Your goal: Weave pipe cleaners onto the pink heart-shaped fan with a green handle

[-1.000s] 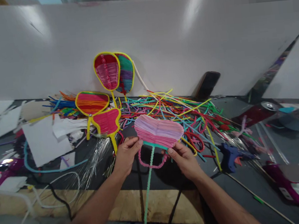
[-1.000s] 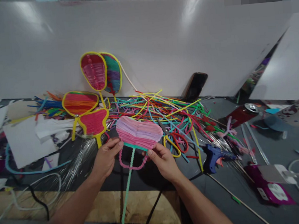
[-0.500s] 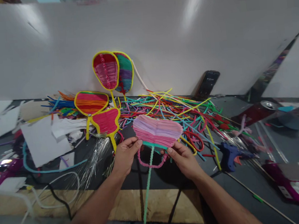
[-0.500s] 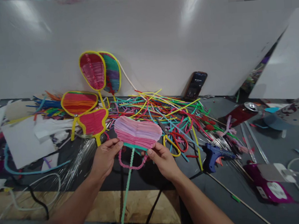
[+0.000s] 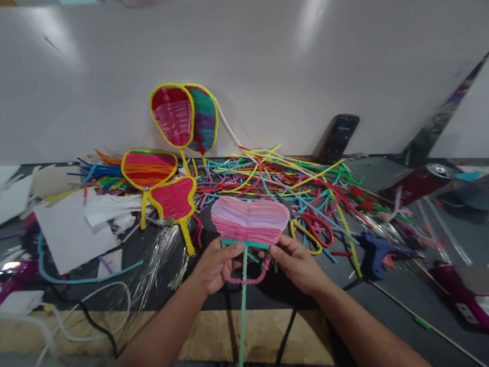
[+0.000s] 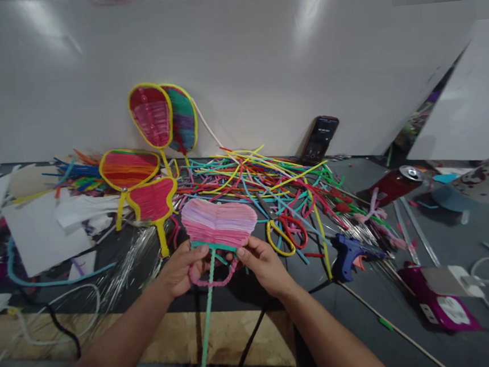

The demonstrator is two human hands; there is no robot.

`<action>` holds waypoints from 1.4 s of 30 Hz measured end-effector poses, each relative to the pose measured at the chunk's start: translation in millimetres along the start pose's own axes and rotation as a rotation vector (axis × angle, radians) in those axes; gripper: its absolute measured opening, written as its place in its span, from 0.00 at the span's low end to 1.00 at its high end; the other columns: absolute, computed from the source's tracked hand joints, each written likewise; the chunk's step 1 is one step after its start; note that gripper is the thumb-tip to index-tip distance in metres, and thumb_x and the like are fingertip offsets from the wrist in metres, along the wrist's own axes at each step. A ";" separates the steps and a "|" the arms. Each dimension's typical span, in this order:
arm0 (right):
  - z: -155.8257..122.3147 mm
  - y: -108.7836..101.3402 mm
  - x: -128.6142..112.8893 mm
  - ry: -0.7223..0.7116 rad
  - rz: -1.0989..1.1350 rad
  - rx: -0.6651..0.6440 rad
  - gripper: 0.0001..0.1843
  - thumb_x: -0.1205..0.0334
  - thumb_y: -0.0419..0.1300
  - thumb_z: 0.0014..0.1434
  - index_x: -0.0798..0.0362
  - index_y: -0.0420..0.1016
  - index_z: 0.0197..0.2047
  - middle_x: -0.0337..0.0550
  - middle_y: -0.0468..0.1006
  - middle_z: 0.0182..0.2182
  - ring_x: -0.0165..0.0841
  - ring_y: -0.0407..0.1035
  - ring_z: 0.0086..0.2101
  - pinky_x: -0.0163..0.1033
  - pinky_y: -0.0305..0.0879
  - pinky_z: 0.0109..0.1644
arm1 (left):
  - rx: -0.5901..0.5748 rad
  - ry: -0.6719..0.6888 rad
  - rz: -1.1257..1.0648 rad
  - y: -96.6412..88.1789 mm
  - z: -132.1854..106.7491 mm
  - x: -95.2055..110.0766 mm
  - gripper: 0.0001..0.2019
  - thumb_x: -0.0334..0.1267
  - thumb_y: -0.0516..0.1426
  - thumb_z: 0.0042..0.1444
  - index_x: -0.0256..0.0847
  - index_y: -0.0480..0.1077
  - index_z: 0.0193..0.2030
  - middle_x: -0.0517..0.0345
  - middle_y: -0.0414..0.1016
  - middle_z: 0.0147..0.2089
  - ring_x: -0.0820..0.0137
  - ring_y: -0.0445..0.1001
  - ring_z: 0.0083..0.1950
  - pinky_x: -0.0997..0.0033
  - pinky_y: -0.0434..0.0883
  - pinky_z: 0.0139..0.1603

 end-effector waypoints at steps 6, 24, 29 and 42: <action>0.0 -3.2 -0.7 0.046 -0.005 -0.032 0.10 0.53 0.61 0.55 0.50 0.75 0.36 0.38 0.74 0.30 0.30 0.66 0.29 0.36 0.64 0.36 | 0.050 -0.035 0.020 -1.6 1.9 -5.8 0.10 0.37 0.64 0.45 0.32 0.75 0.33 0.49 0.79 0.28 0.67 0.77 0.31 0.69 0.74 0.36; 0.1 -3.9 -7.8 -0.016 -0.124 -0.066 0.13 0.51 0.59 0.57 0.53 0.73 0.34 0.38 0.71 0.27 0.28 0.64 0.28 0.34 0.62 0.35 | 0.177 -0.108 -0.065 -2.4 5.4 -4.3 0.12 0.36 0.68 0.38 0.32 0.75 0.29 0.52 0.78 0.26 0.70 0.76 0.26 0.74 0.74 0.29; 2.3 -2.7 -8.3 -0.024 -0.115 -0.066 0.14 0.51 0.59 0.56 0.54 0.72 0.33 0.38 0.70 0.26 0.27 0.63 0.27 0.34 0.62 0.34 | 0.188 -0.120 -0.053 -5.0 6.7 -4.9 0.10 0.34 0.67 0.40 0.31 0.75 0.29 0.52 0.78 0.26 0.70 0.76 0.26 0.74 0.74 0.30; 5.0 0.1 -7.3 -0.035 -0.076 -0.048 0.15 0.49 0.59 0.56 0.54 0.70 0.31 0.37 0.70 0.25 0.27 0.62 0.26 0.34 0.61 0.34 | 0.196 -0.161 -0.069 -5.2 7.7 -7.0 0.07 0.32 0.66 0.43 0.32 0.75 0.29 0.51 0.78 0.24 0.69 0.76 0.25 0.75 0.74 0.26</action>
Point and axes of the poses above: each hand's wrist, its own z-axis towards the middle knuckle, its own y-axis out of the palm, x = y × z, the point moved 1 cm from there along z, towards the middle knuckle
